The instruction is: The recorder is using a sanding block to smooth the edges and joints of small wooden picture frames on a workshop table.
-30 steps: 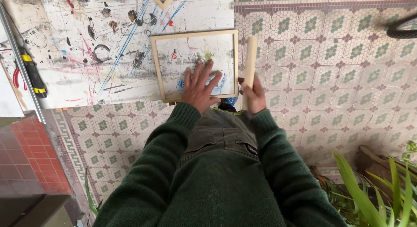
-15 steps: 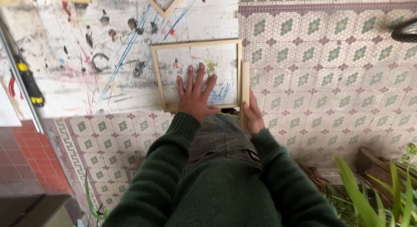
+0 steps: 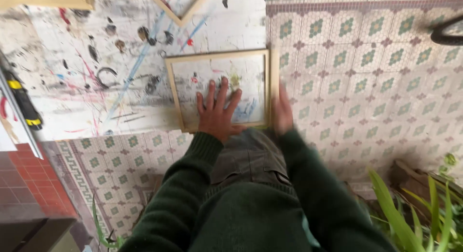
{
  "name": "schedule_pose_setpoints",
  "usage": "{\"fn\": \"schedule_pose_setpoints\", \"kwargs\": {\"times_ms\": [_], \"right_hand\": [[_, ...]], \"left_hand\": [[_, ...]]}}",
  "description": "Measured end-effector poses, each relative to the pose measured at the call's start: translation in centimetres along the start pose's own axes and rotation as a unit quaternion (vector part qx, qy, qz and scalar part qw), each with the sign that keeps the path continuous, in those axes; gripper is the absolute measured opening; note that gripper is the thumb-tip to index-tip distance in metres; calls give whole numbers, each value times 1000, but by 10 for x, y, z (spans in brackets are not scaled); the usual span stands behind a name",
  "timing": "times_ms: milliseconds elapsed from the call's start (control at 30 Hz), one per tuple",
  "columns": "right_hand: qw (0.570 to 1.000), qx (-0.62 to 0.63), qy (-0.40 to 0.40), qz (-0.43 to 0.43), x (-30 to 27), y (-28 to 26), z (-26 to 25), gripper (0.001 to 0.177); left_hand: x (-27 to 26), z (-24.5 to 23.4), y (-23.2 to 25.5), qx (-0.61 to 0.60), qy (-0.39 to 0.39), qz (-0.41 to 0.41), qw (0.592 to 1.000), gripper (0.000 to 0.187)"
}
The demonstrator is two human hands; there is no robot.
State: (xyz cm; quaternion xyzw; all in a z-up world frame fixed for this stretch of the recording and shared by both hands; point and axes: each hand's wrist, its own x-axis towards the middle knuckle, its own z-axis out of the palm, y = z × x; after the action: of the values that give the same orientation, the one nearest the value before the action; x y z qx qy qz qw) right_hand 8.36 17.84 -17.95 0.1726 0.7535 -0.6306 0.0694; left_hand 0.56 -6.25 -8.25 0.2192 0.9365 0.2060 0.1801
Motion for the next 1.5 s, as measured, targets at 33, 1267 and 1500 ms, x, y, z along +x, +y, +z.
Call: {"fn": "schedule_pose_setpoints", "kwargs": {"times_ms": [33, 1267, 1500], "right_hand": [[1000, -2, 0, 3, 25, -28, 4, 63], [999, 21, 35, 4, 34, -88, 16, 61], [985, -154, 27, -68, -72, -58, 10, 53]], "left_hand": [[-3, -4, 6, -3, -2, -1, 1000, 115], [-1, -6, 8, -7, -39, -27, 999, 119], [0, 1, 4, 0, -15, -23, 1000, 117]]}}
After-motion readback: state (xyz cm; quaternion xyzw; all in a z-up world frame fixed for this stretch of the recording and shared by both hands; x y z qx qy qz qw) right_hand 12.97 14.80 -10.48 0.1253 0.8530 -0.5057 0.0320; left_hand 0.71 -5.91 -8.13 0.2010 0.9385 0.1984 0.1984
